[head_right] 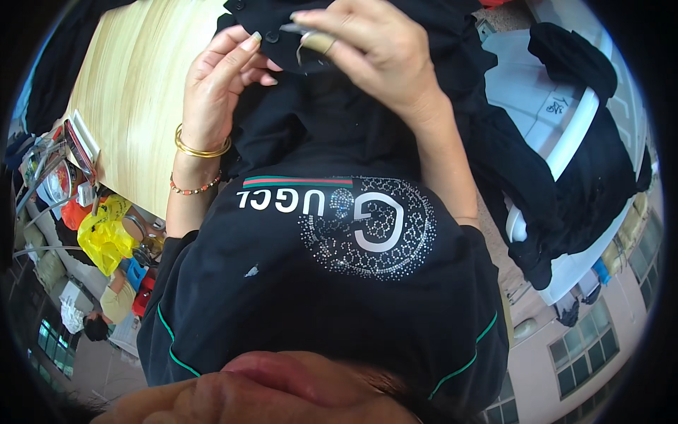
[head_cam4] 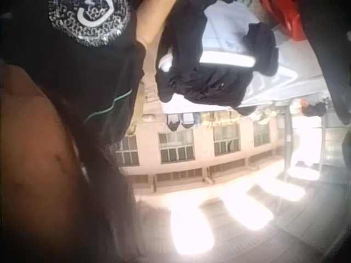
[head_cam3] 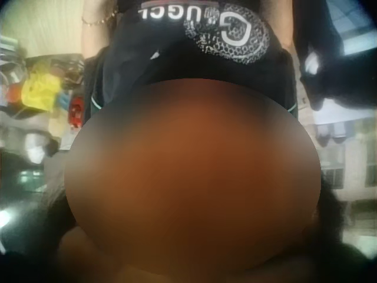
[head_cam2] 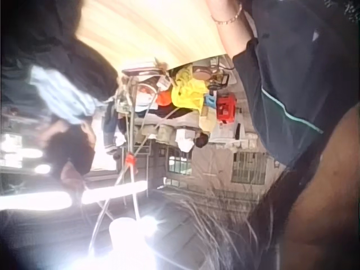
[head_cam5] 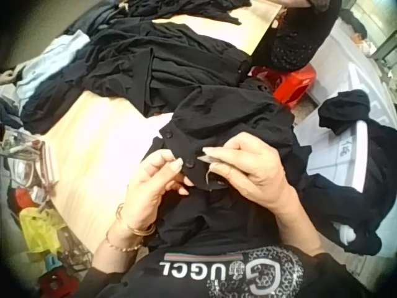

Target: Trimming excess threads from black shirts using small scissors.

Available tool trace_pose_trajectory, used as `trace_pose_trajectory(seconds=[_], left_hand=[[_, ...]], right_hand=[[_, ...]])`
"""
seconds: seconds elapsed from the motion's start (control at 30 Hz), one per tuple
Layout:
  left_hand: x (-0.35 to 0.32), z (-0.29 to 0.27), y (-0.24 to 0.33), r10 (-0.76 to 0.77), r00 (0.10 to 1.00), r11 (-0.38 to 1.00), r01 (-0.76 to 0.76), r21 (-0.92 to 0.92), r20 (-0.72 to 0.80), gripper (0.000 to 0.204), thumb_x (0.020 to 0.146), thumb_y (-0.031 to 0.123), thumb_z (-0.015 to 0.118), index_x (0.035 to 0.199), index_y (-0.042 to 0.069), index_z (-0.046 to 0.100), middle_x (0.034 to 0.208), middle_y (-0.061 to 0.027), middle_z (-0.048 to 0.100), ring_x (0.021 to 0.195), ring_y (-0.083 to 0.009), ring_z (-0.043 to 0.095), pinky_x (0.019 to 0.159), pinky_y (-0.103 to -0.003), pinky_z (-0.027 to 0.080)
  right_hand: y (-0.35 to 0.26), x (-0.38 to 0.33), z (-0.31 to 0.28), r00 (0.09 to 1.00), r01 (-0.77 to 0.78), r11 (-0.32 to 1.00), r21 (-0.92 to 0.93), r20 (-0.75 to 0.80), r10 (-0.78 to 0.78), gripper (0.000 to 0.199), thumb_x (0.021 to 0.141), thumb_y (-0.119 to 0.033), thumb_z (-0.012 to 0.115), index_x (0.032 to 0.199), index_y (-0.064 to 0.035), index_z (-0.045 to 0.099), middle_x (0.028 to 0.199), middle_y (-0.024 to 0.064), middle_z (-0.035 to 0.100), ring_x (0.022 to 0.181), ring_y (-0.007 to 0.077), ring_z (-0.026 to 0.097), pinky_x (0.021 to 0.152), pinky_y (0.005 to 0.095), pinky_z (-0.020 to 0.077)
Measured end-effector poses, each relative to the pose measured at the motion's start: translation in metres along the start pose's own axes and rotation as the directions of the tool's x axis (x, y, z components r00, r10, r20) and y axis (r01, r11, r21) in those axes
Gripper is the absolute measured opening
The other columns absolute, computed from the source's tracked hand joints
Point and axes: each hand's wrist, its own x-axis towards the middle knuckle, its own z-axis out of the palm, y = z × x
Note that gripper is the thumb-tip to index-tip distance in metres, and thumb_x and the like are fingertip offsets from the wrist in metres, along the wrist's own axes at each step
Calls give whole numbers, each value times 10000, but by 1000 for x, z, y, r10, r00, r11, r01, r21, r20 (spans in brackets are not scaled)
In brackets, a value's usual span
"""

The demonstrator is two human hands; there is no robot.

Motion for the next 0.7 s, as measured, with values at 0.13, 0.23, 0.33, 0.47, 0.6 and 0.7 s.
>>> trace_pose_trajectory(seconds=[0.13,0.23,0.33,0.47,0.6,0.7], left_hand=[[7,-2,12,419,908,759,-346,552,-8,355,906,30,721,1239,23,595,1112,-83,666,823,-135,672,679,-213,513],[-1,12,35,488,770,114,-523,845,411,469,779,11,798,1221,66,650,1181,-77,649,1022,-180,640,810,-285,515],[37,35,-5,866,365,275,-919,283,342,351,781,80,778,1118,37,690,1193,-155,635,1190,-344,535,1007,-409,412],[30,29,26,377,721,43,-641,766,582,160,844,72,764,1002,55,757,1010,-46,722,988,-180,655,820,-300,503],[27,16,18,134,969,836,-222,502,205,176,969,116,678,1105,23,740,1019,-35,735,976,-94,657,870,-221,502],[27,19,17,137,965,845,-231,482,221,208,986,125,658,1148,15,726,1057,-44,733,1005,-104,661,920,-219,495]], right_hand=[[13,-12,-24,953,-262,957,125,-125,277,304,853,18,742,1156,30,715,929,29,635,694,65,519,625,195,399],[11,-23,-34,958,-171,979,116,-213,192,336,846,3,760,1176,32,706,934,8,605,683,40,455,620,177,348],[12,-36,-39,940,-244,959,145,-207,271,341,840,3,766,1174,35,703,940,6,609,693,40,464,616,182,349],[6,-44,-42,956,-201,969,143,-190,226,360,823,15,774,1176,27,707,935,28,626,700,57,479,611,197,366],[-10,-37,-39,992,-68,996,50,-100,73,411,766,5,810,1164,30,710,899,88,670,760,169,612,651,262,464],[-17,-34,-37,993,-59,998,-31,-101,55,409,757,-14,819,1150,22,713,878,109,665,738,205,629,630,288,488]])
